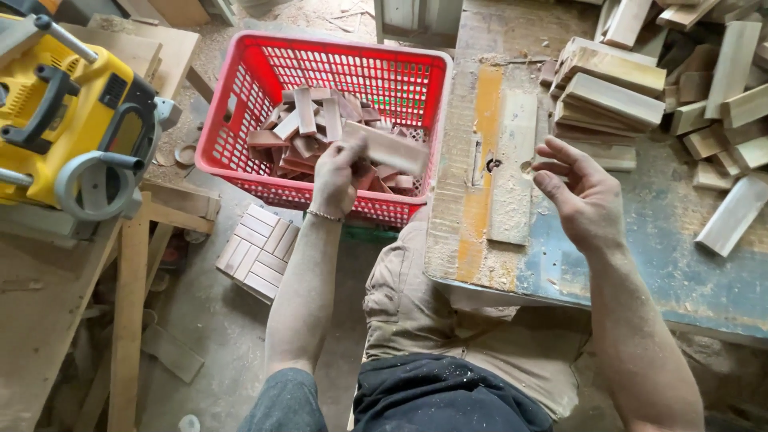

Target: The person repeatedly picks up small rectangular wooden blocks from a red basket and pushes them against a stationary router bit on a workbench to smooth the edges. The person handles the blocks by hand, turning them over to process different sides before placing them back into the basket or onto a pile of finished pieces.

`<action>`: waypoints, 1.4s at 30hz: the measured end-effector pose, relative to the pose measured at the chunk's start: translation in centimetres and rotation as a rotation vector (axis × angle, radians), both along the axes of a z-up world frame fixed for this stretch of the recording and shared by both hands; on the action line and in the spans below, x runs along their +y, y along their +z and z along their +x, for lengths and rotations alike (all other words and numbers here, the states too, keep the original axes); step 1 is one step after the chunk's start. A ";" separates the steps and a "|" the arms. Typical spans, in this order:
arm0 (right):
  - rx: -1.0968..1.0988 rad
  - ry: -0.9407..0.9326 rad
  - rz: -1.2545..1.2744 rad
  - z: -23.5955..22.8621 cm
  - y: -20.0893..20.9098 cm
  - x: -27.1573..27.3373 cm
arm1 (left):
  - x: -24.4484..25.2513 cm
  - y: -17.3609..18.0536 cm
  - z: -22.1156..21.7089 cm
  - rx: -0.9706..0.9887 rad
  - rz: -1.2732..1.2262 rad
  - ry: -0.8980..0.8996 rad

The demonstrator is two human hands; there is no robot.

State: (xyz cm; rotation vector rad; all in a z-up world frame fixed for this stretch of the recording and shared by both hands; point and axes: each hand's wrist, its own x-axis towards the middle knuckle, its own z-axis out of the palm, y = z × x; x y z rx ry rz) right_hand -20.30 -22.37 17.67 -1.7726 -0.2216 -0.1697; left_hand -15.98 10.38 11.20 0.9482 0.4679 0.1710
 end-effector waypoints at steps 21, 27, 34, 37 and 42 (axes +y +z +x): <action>0.159 -0.592 -0.479 6.3 -11.3 -17.1 | -20.7 -4.6 6.1 -0.342 0.826 -0.684; 0.537 -0.560 -0.392 6.0 -12.1 -15.4 | -30.7 -8.0 6.8 -0.082 1.316 -1.017; 0.186 -0.574 -0.121 2.4 -10.5 -11.8 | -31.2 -4.7 2.8 -0.318 1.101 -0.731; 0.397 -0.604 -0.317 2.9 -11.1 -11.7 | -29.2 -5.5 3.9 -0.279 1.520 -0.566; 0.303 -0.691 -0.188 5.1 -14.9 -12.8 | -26.2 -7.0 5.1 -0.197 1.537 -0.679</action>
